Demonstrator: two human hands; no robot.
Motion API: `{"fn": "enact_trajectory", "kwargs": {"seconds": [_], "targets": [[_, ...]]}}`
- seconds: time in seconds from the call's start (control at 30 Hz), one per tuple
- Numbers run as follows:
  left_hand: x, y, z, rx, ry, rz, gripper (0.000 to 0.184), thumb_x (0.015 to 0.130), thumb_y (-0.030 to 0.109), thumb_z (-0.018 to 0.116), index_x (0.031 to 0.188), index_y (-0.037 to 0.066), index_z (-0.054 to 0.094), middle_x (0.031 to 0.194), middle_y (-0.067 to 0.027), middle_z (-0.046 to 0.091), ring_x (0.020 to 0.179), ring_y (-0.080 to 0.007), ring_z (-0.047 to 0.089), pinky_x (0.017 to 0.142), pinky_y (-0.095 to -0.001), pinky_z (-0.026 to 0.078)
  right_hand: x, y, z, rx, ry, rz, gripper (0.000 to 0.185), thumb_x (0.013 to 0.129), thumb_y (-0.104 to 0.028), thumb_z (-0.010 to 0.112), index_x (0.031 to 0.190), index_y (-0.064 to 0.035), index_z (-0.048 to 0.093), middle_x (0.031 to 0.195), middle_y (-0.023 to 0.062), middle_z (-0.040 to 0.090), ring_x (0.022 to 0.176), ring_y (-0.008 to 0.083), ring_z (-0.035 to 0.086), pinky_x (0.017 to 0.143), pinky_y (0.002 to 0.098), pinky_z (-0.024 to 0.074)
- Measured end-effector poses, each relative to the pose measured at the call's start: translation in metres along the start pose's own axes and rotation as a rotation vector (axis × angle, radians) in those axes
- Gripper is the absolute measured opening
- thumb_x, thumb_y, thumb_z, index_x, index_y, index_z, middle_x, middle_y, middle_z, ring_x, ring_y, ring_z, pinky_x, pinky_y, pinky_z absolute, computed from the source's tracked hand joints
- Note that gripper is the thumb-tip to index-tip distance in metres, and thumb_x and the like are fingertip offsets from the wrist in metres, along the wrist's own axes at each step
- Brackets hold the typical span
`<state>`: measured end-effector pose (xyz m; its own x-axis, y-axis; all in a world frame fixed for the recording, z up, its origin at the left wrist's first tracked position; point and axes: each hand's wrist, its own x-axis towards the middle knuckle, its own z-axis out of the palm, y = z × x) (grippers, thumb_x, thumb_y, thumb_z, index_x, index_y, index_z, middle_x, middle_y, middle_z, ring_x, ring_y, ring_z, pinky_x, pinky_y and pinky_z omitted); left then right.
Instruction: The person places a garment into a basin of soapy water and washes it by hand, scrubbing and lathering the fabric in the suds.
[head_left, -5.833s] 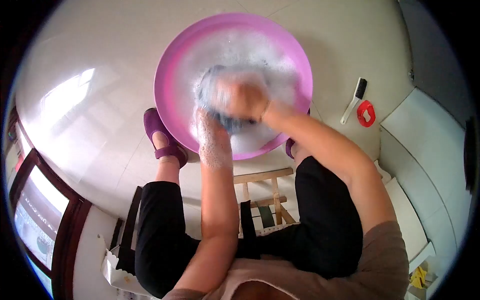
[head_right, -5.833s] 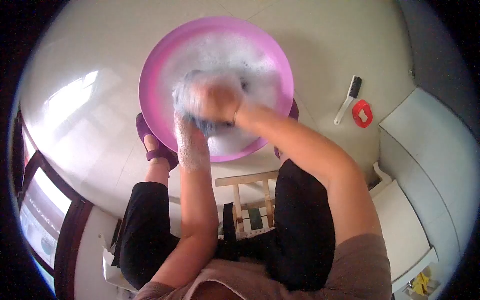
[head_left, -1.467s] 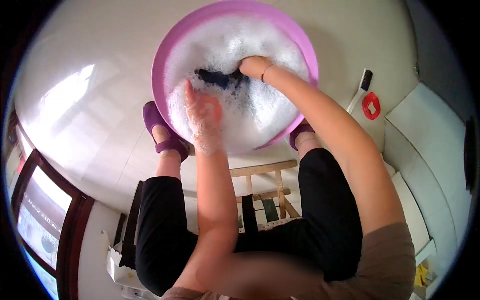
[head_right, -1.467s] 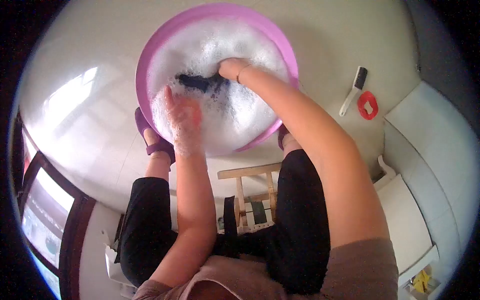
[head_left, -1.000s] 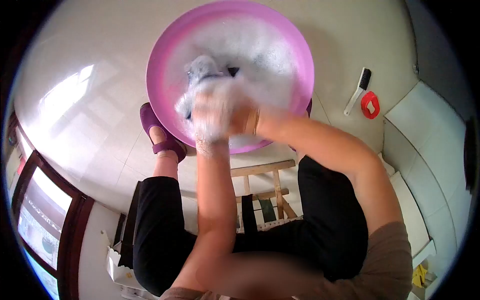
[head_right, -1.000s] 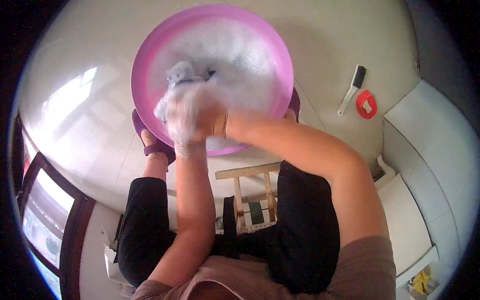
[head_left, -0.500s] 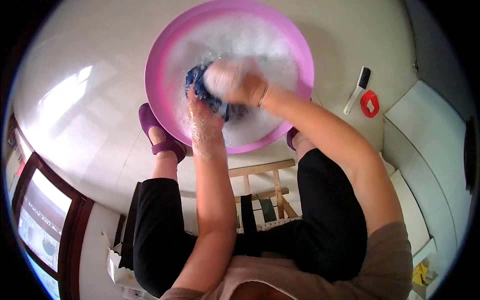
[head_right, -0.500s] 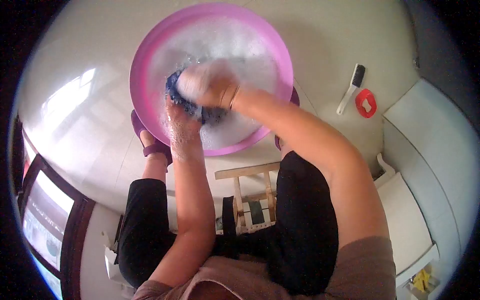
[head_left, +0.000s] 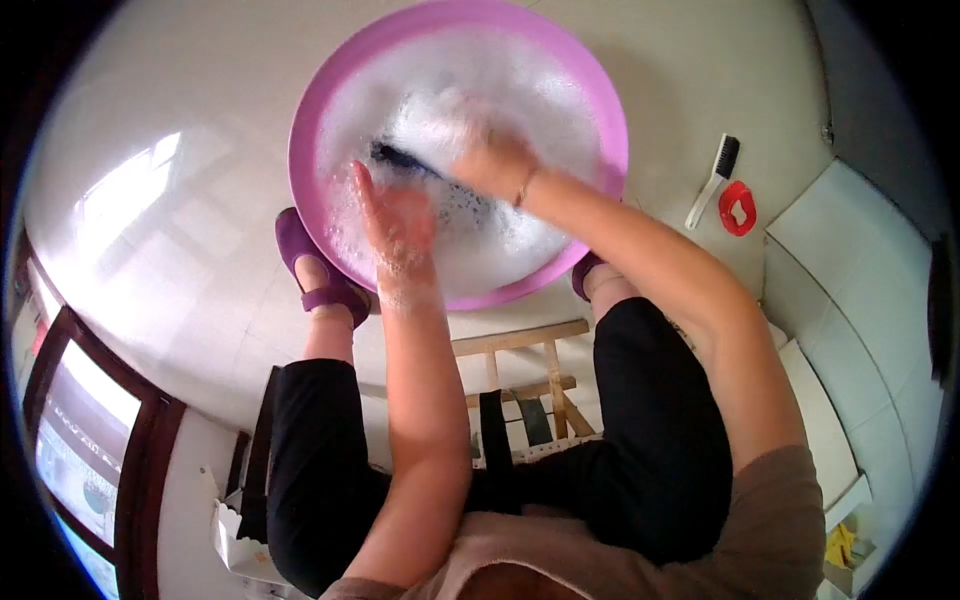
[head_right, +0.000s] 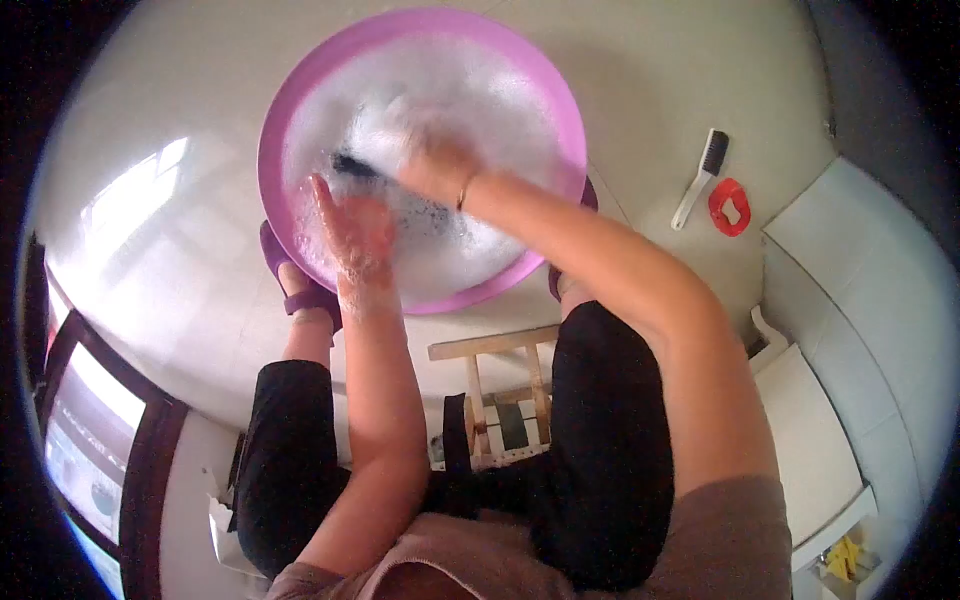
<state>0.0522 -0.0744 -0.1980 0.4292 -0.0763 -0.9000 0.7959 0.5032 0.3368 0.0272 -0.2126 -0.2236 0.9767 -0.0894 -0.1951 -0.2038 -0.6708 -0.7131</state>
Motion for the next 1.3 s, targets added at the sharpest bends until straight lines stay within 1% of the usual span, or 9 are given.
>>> {"fn": "enact_trajectory", "kwargs": {"seconds": [0.3, 0.47, 0.63, 0.7, 0.83, 1.03, 1.17, 1.27, 1.3], "targets": [[-0.003, -0.026, -0.008, -0.123, -0.334, 0.074, 0.046, 0.090, 0.042, 0.047, 0.114, 0.004, 0.054, 0.102, -0.0107, 0.060, 0.091, -0.0237, 0.059, 0.078, -0.0375, 0.049, -0.022, -0.049, -0.003, 0.031, 0.232, -0.599, 0.016, 0.077, -0.020, 0.052, 0.083, -0.0108, 0.064, 0.086, 0.0095, 0.061, 0.083, 0.0255, 0.061, 0.077, 0.0397, 0.0496], [0.001, -0.030, 0.016, -0.176, -0.222, -0.113, 0.038, 0.090, 0.030, 0.046, 0.116, 0.003, 0.054, 0.108, -0.0133, 0.062, 0.098, -0.0284, 0.060, 0.086, -0.0423, 0.048, 0.009, -0.025, -0.039, -0.055, 0.058, 0.010, 0.018, 0.079, -0.029, 0.059, 0.085, -0.0127, 0.064, 0.087, 0.0106, 0.062, 0.076, 0.0287, 0.060, 0.063, 0.0388, 0.0493], [0.021, -0.012, -0.021, -0.348, -0.665, -0.549, 0.038, 0.088, 0.031, 0.050, 0.112, 0.003, 0.057, 0.095, -0.0119, 0.065, 0.091, -0.0264, 0.062, 0.084, -0.0400, 0.049, -0.041, -0.075, -0.021, -0.112, -0.119, -0.601, 0.004, 0.073, -0.018, 0.060, 0.075, -0.0145, 0.060, 0.078, 0.0058, 0.057, 0.065, 0.0199, 0.057, 0.058, 0.0370, 0.0501], [0.037, -0.033, -0.053, 0.102, -0.432, 0.051, 0.033, 0.087, 0.028, 0.051, 0.108, 0.003, 0.059, 0.096, -0.0116, 0.065, 0.086, -0.0257, 0.063, 0.079, -0.0377, 0.051, -0.029, -0.059, -0.020, -0.091, -0.050, -0.679, 0.003, 0.074, -0.018, 0.059, 0.074, -0.0143, 0.060, 0.081, 0.0086, 0.058, 0.066, 0.0205, 0.057, 0.059, 0.0358, 0.0502], [-0.007, -0.009, 0.018, -0.096, -0.108, -0.071, 0.032, 0.082, 0.018, 0.058, 0.109, 0.001, 0.056, 0.102, -0.0106, 0.063, 0.094, -0.0255, 0.062, 0.079, -0.0400, 0.051, 0.015, 0.003, -0.031, 0.058, -0.054, 0.127, 0.016, 0.083, -0.021, 0.052, 0.085, -0.0068, 0.060, 0.091, 0.0171, 0.061, 0.083, 0.0316, 0.061, 0.074, 0.0403, 0.0490], [0.014, -0.004, 0.011, -0.163, -0.241, 0.134, 0.036, 0.087, 0.033, 0.053, 0.108, 0.004, 0.057, 0.105, -0.0112, 0.063, 0.096, -0.0270, 0.060, 0.077, -0.0385, 0.050, -0.002, 0.028, 0.008, -0.241, 0.007, -0.156, 0.031, 0.092, -0.024, 0.039, 0.099, -0.0024, 0.060, 0.099, 0.0222, 0.060, 0.098, 0.0381, 0.056, 0.087, 0.0415, 0.0437], [0.023, -0.006, -0.015, 0.090, 0.012, 0.009, 0.047, 0.084, 0.043, 0.060, 0.110, 0.005, 0.054, 0.100, -0.0059, 0.062, 0.087, -0.0193, 0.060, 0.069, -0.0310, 0.048, 0.027, 0.057, 0.003, -0.352, -0.534, 0.156, 0.024, 0.080, -0.008, 0.048, 0.098, -0.0019, 0.062, 0.083, 0.0181, 0.065, 0.076, 0.0351, 0.063, 0.071, 0.0432, 0.0503], [0.035, -0.015, -0.023, -0.071, -0.129, -0.002, 0.047, 0.084, 0.044, 0.059, 0.109, 0.005, 0.055, 0.099, -0.0056, 0.062, 0.086, -0.0180, 0.060, 0.070, -0.0319, 0.049, 0.010, 0.001, -0.020, -0.454, -0.456, 0.142, 0.025, 0.077, -0.010, 0.052, 0.100, -0.0052, 0.062, 0.088, 0.0162, 0.064, 0.074, 0.0346, 0.062, 0.066, 0.0435, 0.0504], [0.025, -0.014, -0.007, -0.103, -0.237, -0.002, 0.047, 0.085, 0.044, 0.058, 0.109, 0.004, 0.055, 0.100, -0.0075, 0.062, 0.088, -0.0188, 0.060, 0.071, -0.0322, 0.050, -0.004, 0.000, -0.008, -0.201, 0.234, -0.374, 0.023, 0.075, -0.011, 0.055, 0.096, -0.0077, 0.062, 0.094, 0.0135, 0.061, 0.078, 0.0310, 0.061, 0.064, 0.0417, 0.0502]]}}
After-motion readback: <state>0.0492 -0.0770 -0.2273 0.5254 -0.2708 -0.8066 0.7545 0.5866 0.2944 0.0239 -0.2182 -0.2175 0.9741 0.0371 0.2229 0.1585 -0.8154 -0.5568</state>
